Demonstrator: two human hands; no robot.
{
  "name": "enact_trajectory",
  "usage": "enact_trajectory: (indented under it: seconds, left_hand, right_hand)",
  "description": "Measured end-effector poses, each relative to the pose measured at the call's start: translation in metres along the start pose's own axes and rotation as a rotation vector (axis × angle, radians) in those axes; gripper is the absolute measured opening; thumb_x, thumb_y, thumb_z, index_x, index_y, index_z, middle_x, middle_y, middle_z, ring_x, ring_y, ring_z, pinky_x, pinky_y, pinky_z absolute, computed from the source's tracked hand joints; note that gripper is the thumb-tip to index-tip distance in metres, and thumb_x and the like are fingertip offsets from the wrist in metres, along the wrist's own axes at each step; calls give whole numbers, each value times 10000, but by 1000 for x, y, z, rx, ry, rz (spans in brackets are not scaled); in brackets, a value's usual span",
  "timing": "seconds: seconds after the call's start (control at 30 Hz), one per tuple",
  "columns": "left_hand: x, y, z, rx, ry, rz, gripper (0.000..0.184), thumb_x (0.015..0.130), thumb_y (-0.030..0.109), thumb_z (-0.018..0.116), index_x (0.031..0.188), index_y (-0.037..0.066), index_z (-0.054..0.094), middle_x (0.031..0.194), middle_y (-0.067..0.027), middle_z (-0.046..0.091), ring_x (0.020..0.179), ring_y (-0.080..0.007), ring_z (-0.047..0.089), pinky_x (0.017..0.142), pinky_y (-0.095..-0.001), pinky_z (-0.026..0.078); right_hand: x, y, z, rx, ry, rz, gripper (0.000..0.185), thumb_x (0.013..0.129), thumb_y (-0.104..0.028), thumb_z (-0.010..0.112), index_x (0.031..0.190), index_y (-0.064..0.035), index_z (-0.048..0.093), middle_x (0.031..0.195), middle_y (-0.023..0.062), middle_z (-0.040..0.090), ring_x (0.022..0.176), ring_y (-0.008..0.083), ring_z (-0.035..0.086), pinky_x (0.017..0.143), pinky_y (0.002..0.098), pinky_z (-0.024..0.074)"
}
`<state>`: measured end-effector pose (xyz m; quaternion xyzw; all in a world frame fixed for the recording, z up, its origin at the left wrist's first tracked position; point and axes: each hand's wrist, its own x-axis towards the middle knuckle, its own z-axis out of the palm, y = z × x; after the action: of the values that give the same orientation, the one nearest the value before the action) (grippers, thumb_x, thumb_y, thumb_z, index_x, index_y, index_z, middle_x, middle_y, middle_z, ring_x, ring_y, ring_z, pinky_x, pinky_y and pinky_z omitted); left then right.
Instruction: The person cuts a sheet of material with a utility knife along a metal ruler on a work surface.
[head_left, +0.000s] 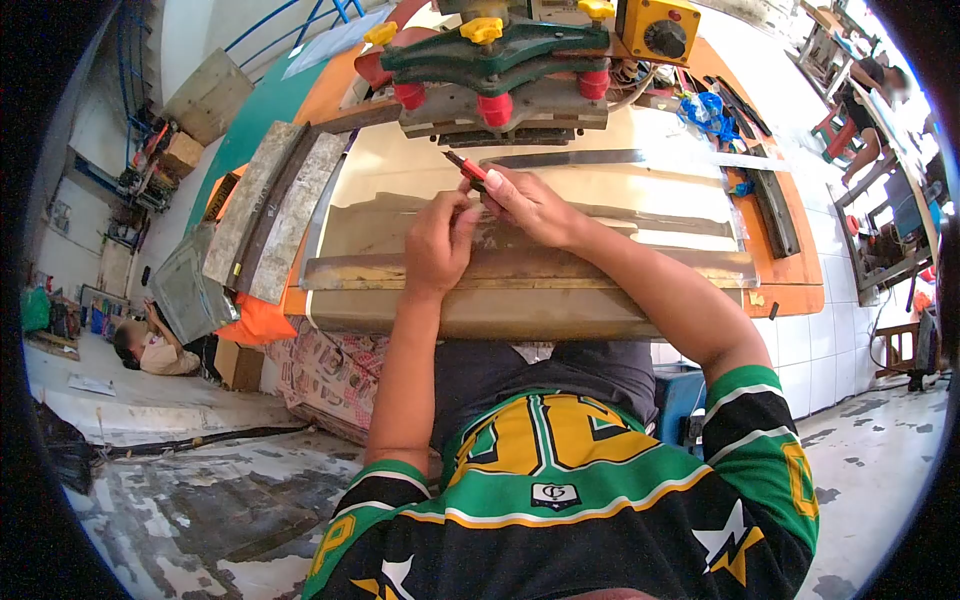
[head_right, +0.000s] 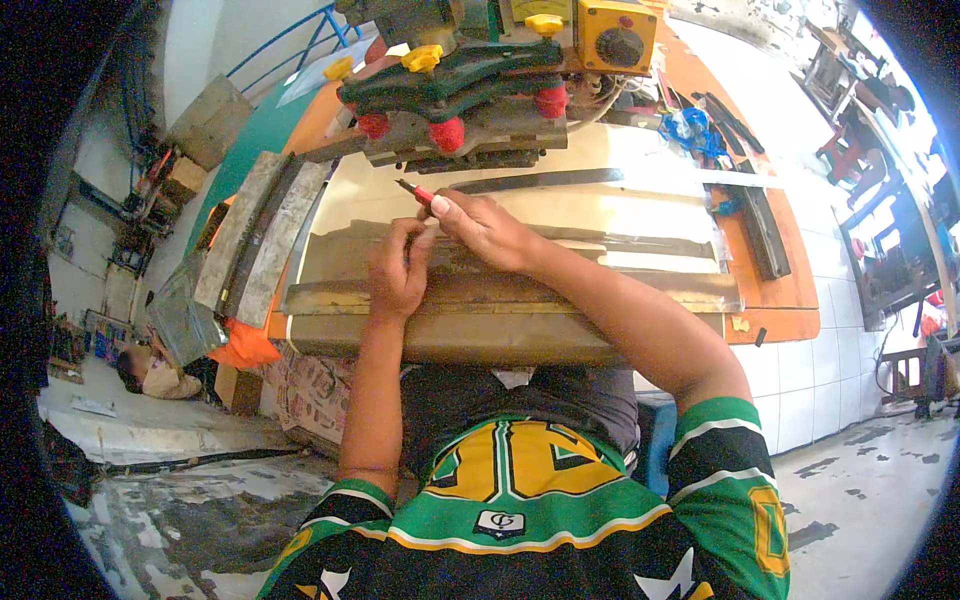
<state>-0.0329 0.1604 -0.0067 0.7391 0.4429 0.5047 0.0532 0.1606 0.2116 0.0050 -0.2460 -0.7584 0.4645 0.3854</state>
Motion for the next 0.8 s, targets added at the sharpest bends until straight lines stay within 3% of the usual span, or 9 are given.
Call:
enact_trajectory:
  seconds: [0.03, 0.17, 0.23, 0.47, 0.57, 0.6, 0.67, 0.73, 0.8]
  left_hand:
    - [3, 3, 2, -35, -68, 33, 245, 1030, 268, 665, 1013, 31, 604, 878, -167, 678, 785, -384, 664, 700, -458, 512]
    - [4, 4, 2, -13, -93, -21, 342, 1025, 357, 684, 1036, 29, 589, 893, -174, 682, 796, -391, 680, 702, -452, 523]
    - [2, 1, 1, 25, -78, -59, 359, 1033, 373, 670, 1040, 23, 589, 890, -181, 679, 794, -393, 680, 699, -453, 522]
    - [1, -5, 1, 80, 18, -50, 394, 1054, 412, 636, 1043, 19, 610, 868, -196, 661, 782, -416, 665, 687, -459, 514]
    - [0, 0, -1, 22, 43, -136, 369, 1058, 392, 636, 1018, 26, 625, 843, -186, 655, 749, -409, 644, 669, -451, 505]
    - [0, 0, -1, 22, 43, -136, 369, 1058, 392, 636, 1018, 26, 625, 843, -186, 655, 749, -409, 644, 669, -451, 505]
    - [-1, -1, -1, 40, 145, -131, 348, 1067, 367, 628, 993, 27, 636, 813, -176, 643, 715, -381, 630, 650, -439, 490]
    - [-1, -1, -2, 19, 168, -142, 333, 1078, 351, 605, 1016, 24, 631, 836, -167, 653, 748, -337, 634, 684, -430, 492]
    - [0, -1, -2, -4, 190, -154, 320, 1088, 334, 581, 1040, 21, 625, 859, -159, 663, 781, -293, 639, 718, -421, 494]
  right_hand:
    - [-1, -2, 1, 36, -9, -49, 658, 1134, -584, 304, 1277, -26, 623, 852, -5, 514, 763, 144, 460, 717, 314, 435]
    - [-4, -8, 4, 75, -56, -54, 722, 1122, -625, 277, 1437, -28, 532, 946, 31, 535, 823, 142, 473, 738, 315, 443]
    - [-5, -14, -1, 73, -187, 26, 681, 1145, -548, 307, 1556, -18, 423, 1230, 143, 610, 1033, 202, 563, 909, 383, 500]
    - [-6, -12, -2, 72, -335, 95, 778, 1102, -629, 377, 1580, -14, 371, 1217, 132, 616, 971, 225, 577, 871, 371, 504]
    - [-5, -15, 2, 66, -310, 123, 812, 1070, -654, 453, 1576, -24, 367, 1199, 147, 624, 968, 237, 598, 842, 396, 511]
    - [-3, -8, 6, -42, -264, 19, 821, 1049, -642, 514, 1571, -26, 372, 1194, 167, 630, 975, 238, 612, 835, 403, 515]
    - [-2, 3, 8, -150, -217, -85, 833, 1027, -631, 576, 1566, -28, 376, 1190, 186, 636, 982, 240, 626, 828, 411, 520]
    - [-2, 1, 9, -143, -161, -138, 829, 979, -586, 683, 1533, -30, 416, 1084, 209, 673, 936, 267, 658, 807, 440, 515]
    - [-1, -9, 2, -183, -196, -63, 791, 974, -571, 697, 1497, -31, 452, 1007, 200, 681, 889, 282, 660, 789, 443, 511]
